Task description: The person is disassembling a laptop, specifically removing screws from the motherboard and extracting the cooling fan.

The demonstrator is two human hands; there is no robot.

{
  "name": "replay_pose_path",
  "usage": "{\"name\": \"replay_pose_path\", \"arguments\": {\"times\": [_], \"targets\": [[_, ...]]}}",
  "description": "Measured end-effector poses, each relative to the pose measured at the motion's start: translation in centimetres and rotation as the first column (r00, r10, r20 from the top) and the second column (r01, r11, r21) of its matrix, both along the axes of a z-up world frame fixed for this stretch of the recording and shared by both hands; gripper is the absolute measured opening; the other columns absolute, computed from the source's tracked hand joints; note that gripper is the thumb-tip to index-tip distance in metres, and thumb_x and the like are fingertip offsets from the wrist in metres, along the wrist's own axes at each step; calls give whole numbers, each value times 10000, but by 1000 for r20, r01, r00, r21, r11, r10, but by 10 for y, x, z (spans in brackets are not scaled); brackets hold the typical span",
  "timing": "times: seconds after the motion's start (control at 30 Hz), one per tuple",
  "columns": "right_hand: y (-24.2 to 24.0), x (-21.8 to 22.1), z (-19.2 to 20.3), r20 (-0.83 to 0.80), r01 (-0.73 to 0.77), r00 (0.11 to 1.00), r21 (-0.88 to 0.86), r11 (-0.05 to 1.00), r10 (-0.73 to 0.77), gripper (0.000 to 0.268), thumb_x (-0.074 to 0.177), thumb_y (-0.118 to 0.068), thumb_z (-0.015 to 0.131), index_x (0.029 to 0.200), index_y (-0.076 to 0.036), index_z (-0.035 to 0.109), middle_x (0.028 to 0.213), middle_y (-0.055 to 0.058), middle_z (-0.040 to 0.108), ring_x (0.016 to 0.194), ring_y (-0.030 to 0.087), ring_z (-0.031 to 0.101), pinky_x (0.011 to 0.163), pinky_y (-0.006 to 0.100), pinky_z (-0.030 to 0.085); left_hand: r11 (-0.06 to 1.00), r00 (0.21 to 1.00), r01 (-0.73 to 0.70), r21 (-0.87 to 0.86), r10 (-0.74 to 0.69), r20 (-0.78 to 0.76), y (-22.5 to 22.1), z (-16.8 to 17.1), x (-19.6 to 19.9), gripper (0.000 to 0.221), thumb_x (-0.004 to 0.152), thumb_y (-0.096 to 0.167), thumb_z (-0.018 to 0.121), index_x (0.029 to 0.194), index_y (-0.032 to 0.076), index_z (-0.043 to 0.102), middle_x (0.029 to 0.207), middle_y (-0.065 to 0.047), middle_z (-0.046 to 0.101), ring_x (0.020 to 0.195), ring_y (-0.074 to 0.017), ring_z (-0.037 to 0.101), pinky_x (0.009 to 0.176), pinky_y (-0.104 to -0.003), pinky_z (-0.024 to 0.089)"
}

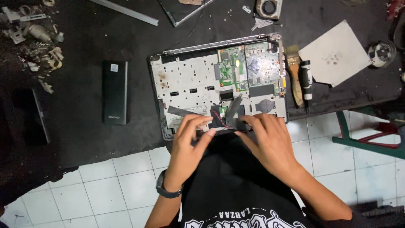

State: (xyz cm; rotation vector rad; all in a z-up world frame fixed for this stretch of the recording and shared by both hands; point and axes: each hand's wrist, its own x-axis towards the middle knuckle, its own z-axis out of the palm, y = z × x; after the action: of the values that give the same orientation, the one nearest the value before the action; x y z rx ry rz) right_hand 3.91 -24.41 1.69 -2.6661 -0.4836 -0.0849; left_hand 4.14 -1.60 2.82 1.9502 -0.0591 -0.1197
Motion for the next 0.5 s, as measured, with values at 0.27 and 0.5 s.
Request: {"name": "replay_pose_path", "arguments": {"times": [0.27, 0.5], "targets": [[-25, -2, 9, 138, 59, 987, 132, 990, -77, 364, 838, -157, 870, 1186, -137, 768, 921, 20, 610, 785, 228, 625, 769, 353, 509, 977, 978, 208, 36, -207, -22, -31, -2, 11, 280, 957, 200, 749, 1112, 56, 566, 1054, -115, 583, 865, -272, 562, 749, -407, 484], [-18, 6, 18, 91, 73, 989, 403, 912, -120, 301, 819, -7, 850, 1106, -54, 777, 1003, 90, 721, 919, 314, 722, 829, 426, 584, 993, 993, 118, -1, -118, 5, -27, -9, 10, 69, 955, 134, 729, 984, 74, 712, 804, -95, 711, 676, -250, 630, 648, -353, 504]]}}
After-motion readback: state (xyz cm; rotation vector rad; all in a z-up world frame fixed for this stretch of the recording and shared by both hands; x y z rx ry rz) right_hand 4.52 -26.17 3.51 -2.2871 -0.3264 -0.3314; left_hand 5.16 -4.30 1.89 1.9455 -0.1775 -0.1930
